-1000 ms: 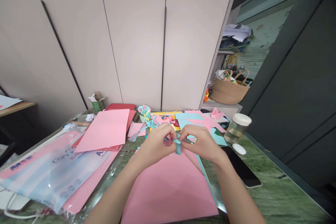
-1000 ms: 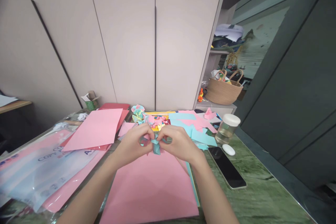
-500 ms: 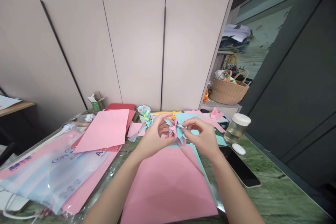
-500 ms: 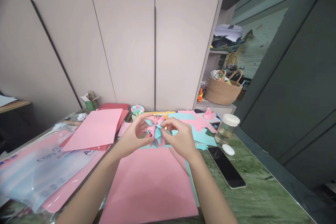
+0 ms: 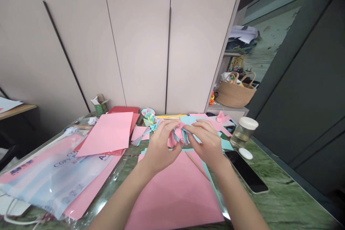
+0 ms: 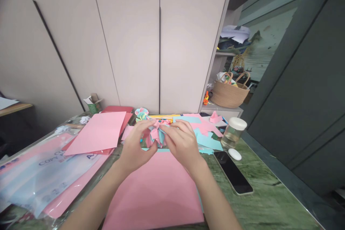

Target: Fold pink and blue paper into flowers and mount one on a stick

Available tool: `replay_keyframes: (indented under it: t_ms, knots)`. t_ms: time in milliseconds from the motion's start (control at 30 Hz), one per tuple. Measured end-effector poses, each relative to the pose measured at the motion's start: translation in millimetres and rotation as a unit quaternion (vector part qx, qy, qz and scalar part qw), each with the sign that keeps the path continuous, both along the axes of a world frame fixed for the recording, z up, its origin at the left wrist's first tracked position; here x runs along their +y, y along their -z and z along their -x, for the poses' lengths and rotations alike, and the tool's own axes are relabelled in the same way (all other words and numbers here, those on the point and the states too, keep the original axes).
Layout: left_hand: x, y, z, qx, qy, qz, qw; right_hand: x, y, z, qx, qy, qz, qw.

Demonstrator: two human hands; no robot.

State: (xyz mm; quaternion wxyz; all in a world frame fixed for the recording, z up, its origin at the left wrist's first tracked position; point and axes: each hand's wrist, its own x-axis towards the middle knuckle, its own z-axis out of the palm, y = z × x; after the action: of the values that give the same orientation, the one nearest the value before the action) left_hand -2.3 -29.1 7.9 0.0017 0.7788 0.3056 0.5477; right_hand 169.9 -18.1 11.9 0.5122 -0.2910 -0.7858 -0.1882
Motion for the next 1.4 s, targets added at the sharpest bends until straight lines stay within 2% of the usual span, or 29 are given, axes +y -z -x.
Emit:
replay_keyframes:
  t_ms: [67,100,233,367,567,733,933,1167,1400]
  knots:
    - [2,2.9,-1,-0.047,-0.015,-0.026,0.998,1,0.1,0,0.033,-0.012,-0.003,0.999]
    - [3,4.0,-2,-0.071,-0.018,-0.011,0.997,1,0.2,1,0.048,-0.012,-0.002,0.999]
    - [5,5.0,-7,-0.159,0.006,0.150,0.976,0,1.9,4,0.067,0.006,0.032,0.997]
    - [7,1.8,-8,-0.192,0.050,0.216,0.956,1,5.0,8,0.093,0.015,0.099,0.991]
    - [11,3.9,-8,-0.224,0.043,0.231,0.946,3,11.3,16,0.129,0.025,0.104,0.986]
    - [14,7.5,-9,-0.235,0.016,0.218,0.947,7,17.2,22,0.152,0.019,0.062,0.986]
    - [12,5.4,-10,-0.240,0.017,0.221,0.945,14,26.6,22,0.162,0.016,0.017,0.986]
    - [15,4.8,-7,-0.236,0.032,0.241,0.941,16,19.7,20,0.160,-0.021,0.076,0.984]
    - [14,9.1,-12,-0.276,0.042,0.241,0.930,13,24.8,24,0.184,-0.006,0.078,0.980]
